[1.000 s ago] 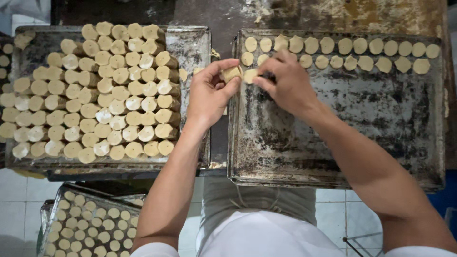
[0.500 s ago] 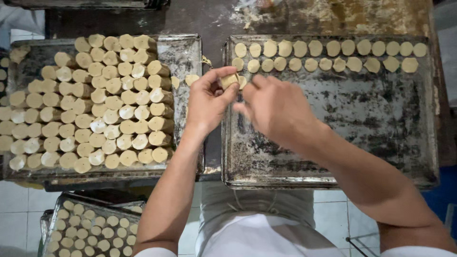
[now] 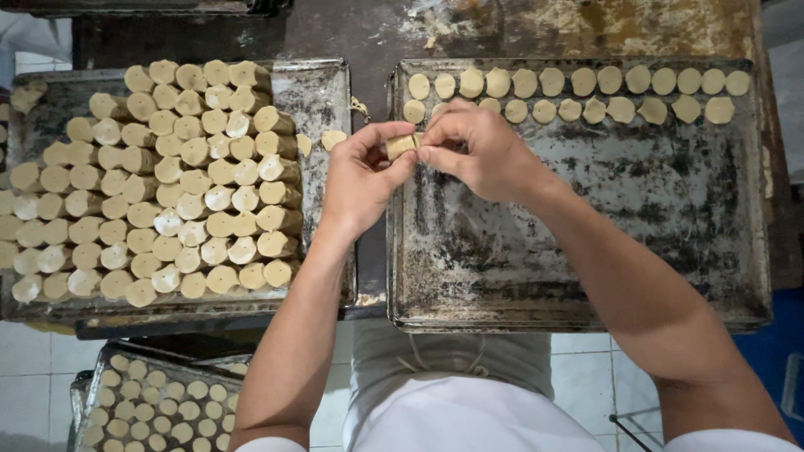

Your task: The person repeatedly picks up small dough cylinders from a tray, peels off individual round discs, and places them onto a second tray. The person occasionally wipes the tray surface with a cloth. The person continues this process across multiple trays.

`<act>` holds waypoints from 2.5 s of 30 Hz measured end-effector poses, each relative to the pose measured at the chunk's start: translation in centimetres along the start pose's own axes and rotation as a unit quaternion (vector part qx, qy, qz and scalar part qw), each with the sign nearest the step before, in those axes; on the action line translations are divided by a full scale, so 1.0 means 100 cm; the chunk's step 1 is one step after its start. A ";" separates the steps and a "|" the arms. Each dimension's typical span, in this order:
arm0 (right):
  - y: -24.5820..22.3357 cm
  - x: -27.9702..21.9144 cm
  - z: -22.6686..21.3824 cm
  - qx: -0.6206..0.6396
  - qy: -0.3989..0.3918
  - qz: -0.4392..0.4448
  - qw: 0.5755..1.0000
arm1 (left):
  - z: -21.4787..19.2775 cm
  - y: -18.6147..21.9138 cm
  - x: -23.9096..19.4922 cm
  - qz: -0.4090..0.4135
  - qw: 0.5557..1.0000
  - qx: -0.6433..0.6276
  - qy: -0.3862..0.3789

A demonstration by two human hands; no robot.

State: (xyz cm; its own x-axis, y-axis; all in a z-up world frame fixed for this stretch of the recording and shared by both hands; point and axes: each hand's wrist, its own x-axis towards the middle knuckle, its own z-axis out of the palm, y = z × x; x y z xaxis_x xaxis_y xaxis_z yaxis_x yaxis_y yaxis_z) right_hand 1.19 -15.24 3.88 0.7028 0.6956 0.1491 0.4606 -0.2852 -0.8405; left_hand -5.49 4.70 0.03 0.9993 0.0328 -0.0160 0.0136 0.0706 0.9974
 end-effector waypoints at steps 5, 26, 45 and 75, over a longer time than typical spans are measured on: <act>0.003 -0.004 -0.002 -0.043 -0.009 0.088 0.995 | 0.003 0.008 0.000 -0.006 1.000 0.029 0.007; 0.005 -0.019 -0.011 -0.042 0.051 0.099 0.993 | 0.017 0.016 0.003 0.004 0.994 0.107 -0.026; 0.014 -0.039 -0.034 -0.139 0.057 0.181 0.972 | 0.027 0.013 0.015 -0.002 0.988 0.151 -0.041; 0.035 -0.075 -0.071 -0.086 0.077 0.145 0.983 | 0.093 0.003 0.040 0.018 0.992 0.053 -0.112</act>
State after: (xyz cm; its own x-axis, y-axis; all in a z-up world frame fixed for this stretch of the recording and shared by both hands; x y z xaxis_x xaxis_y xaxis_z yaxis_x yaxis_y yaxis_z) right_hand 1.39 -26.11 3.52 0.8857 0.4643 0.0053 0.3051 -0.5732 -0.7605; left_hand -1.19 -4.38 0.87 0.9815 -0.1897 0.0244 -0.0309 -0.0314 0.9990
